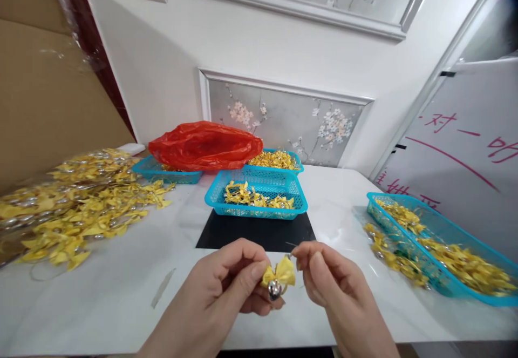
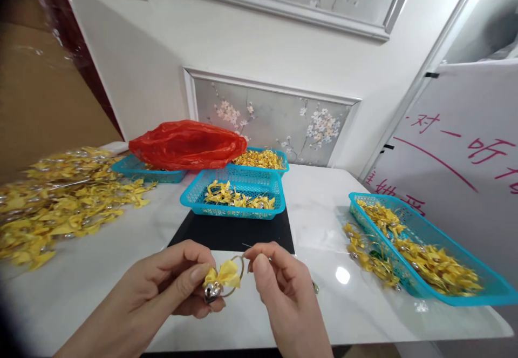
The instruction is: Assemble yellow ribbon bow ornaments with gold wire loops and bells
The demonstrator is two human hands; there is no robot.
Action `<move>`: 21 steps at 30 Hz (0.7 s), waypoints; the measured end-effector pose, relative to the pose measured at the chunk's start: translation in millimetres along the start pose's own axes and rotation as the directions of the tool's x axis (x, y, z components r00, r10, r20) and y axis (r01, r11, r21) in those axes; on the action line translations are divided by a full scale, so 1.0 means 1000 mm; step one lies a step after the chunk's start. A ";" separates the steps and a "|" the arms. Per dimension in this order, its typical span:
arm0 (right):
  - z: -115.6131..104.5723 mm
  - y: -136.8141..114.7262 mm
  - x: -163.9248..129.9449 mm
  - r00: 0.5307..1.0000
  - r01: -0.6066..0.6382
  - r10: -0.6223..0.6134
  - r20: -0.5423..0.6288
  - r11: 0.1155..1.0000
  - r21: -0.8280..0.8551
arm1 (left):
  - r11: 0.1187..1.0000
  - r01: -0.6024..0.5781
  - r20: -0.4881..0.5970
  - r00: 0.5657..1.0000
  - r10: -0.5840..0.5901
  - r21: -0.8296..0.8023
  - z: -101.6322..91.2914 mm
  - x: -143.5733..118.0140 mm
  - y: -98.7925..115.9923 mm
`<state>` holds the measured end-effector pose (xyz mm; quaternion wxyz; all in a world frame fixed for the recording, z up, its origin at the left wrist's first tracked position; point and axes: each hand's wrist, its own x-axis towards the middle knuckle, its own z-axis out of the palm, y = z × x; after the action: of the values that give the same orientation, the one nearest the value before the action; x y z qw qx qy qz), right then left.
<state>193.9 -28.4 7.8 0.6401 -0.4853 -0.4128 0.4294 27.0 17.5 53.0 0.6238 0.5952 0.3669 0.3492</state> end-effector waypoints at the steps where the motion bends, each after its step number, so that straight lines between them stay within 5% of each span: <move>1: -0.001 -0.003 0.000 1.000 0.025 -0.024 0.015 0.998 -0.055 | 0.999 -0.026 0.003 1.000 0.026 0.043 0.001 0.000 0.002; 7: 0.009 -0.006 0.001 0.965 0.109 -0.071 0.253 0.984 -0.140 | 0.977 -0.092 0.007 0.996 0.093 0.190 0.003 0.001 0.005; 12: 0.018 0.005 -0.001 0.991 -0.021 0.021 0.129 1.000 -0.005 | 0.993 0.063 0.003 0.998 -0.063 -0.103 -0.003 0.001 -0.003; 15: 0.021 0.009 -0.003 0.994 -0.032 0.025 0.109 0.998 0.059 | 0.979 0.147 0.075 0.988 -0.138 -0.138 -0.005 0.001 -0.007; 21: 0.027 0.023 -0.005 0.974 -0.131 0.069 0.217 0.950 0.284 | 0.948 0.202 0.121 0.977 -0.176 -0.245 -0.001 0.000 -0.015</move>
<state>164.0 -22.1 -9.7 0.6370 -0.3577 -0.3821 0.5659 26.3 17.4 37.5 0.7433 0.4882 0.3430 0.3026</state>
